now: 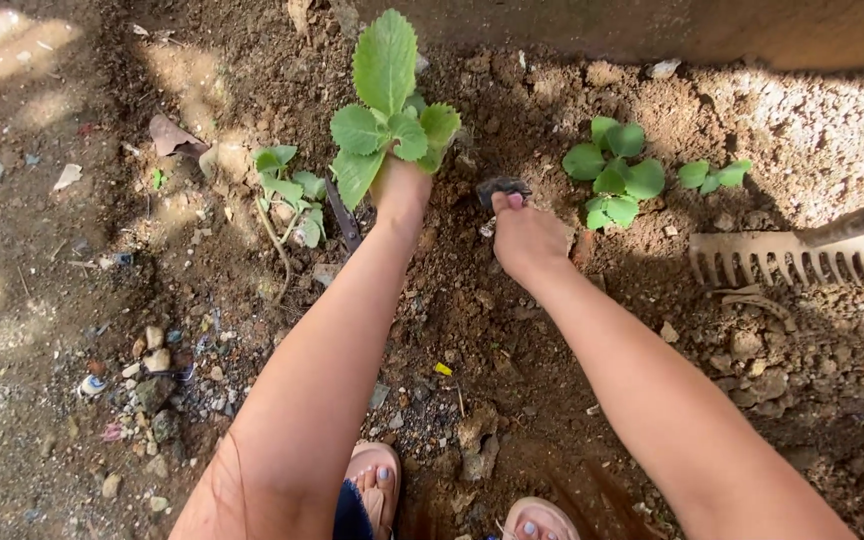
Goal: The person is planting a small leafy plant into the soil using a hand trowel.
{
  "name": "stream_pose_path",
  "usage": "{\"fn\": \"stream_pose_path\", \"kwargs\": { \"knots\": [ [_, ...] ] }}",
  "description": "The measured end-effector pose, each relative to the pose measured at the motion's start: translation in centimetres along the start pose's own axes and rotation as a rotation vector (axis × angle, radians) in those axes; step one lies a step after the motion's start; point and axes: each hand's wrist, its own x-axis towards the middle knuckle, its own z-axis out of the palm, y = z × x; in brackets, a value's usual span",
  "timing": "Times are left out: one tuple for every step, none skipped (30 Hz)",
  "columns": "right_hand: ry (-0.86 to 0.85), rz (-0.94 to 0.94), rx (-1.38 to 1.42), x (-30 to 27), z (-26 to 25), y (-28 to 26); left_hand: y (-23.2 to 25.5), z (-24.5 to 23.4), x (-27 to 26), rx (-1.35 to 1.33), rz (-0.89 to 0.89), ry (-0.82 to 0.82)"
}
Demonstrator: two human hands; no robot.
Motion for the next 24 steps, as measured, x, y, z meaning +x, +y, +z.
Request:
{"fn": "stream_pose_path", "kwargs": {
  "knots": [
    [0.0, 0.001, 0.002, -0.2, -0.6, -0.3, 0.5, -0.6, -0.7, -0.017, 0.01, 0.011],
    [-0.027, 0.021, 0.002, -0.6, -0.9, -0.8, 0.5, -1.3, -1.6, -0.03, 0.015, 0.024],
    [-0.055, 0.042, 0.002, -1.0, -1.2, -1.2, 0.6, -2.0, -2.6, -0.043, 0.019, 0.038],
    [-0.062, 0.043, 0.006, -0.9, -1.3, -1.1, 1.2, -2.7, -4.3, -0.055, 0.026, 0.044],
    [-0.064, 0.098, 0.16, -0.9, -1.4, -1.0, 2.0, -3.5, -6.0, -0.068, 0.032, 0.051],
    [-0.05, 0.157, 0.316, -0.4, -2.0, -0.7, 3.5, -4.4, -7.3, -0.084, 0.053, 0.06],
    [-0.042, 0.164, 0.322, 1.3, -0.5, 0.3, 3.0, -3.8, -5.6, -0.101, 0.074, 0.068],
    [0.024, 0.153, 0.437, 3.0, 1.1, 1.1, 2.2, -3.1, -4.4, -0.116, 0.09, 0.082],
    [0.091, 0.141, 0.552, 4.7, 2.7, 1.8, 2.0, -1.9, -3.2, -0.131, 0.107, 0.096],
    [0.091, 0.143, 0.557, 5.5, 3.6, 2.4, 1.8, -1.8, -3.5, -0.126, 0.109, 0.094],
    [0.16, 0.158, 0.861, 6.3, 4.4, 2.9, 1.5, -1.7, -3.7, -0.102, 0.117, 0.107],
    [0.234, 0.166, 1.164, 7.4, 4.9, 3.4, 1.6, -1.7, -3.7, -0.081, 0.128, 0.126],
    [0.239, 0.161, 1.168, 6.5, 3.5, 3.4, 2.3, -2.2, -4.2, -0.079, 0.134, 0.13],
    [0.187, 0.259, 1.236, 5.2, 2.6, 3.5, 2.6, -2.3, -5.2, -0.186, 0.088, 0.108],
    [0.134, 0.358, 1.303, 3.9, 1.7, 3.6, 2.9, -2.4, -6.1, -0.294, 0.041, 0.087],
    [0.136, 0.358, 1.302, 3.4, 1.1, 3.8, 3.0, -2.3, -6.2, -0.295, 0.042, 0.087],
    [0.087, 0.409, 1.476, 2.9, 0.5, 3.9, 3.0, -2.2, -6.2, -0.254, 0.059, 0.085],
    [0.036, 0.46, 1.649, 2.5, -0.2, 4.2, 3.3, -2.1, -6.2, -0.214, 0.078, 0.081],
    [0.04, 0.462, 1.649, 2.7, -0.1, 4.6, 3.2, -1.9, -6.1, -0.215, 0.081, 0.079],
    [0.025, 0.453, 1.648, 2.9, 0.0, 5.1, 3.1, -1.7, -6.0, -0.244, 0.049, 0.072],
    [0.01, 0.445, 1.648, 3.2, 0.2, 5.7, 3.0, -1.5, -6.0, -0.273, 0.017, 0.065],
    [0.015, 0.445, 1.65, 3.4, 0.1, 5.9, 3.3, -1.8, -5.7, -0.273, 0.022, 0.064],
    [0.031, 0.358, 1.413, 3.7, 0.0, 6.2, 3.5, -2.1, -5.4, -0.333, -0.004, 0.067],
    [0.041, 0.274, 1.174, 3.9, 0.1, 6.3, 3.5, -2.3, -5.2, -0.392, -0.035, 0.07]
  ]
}}
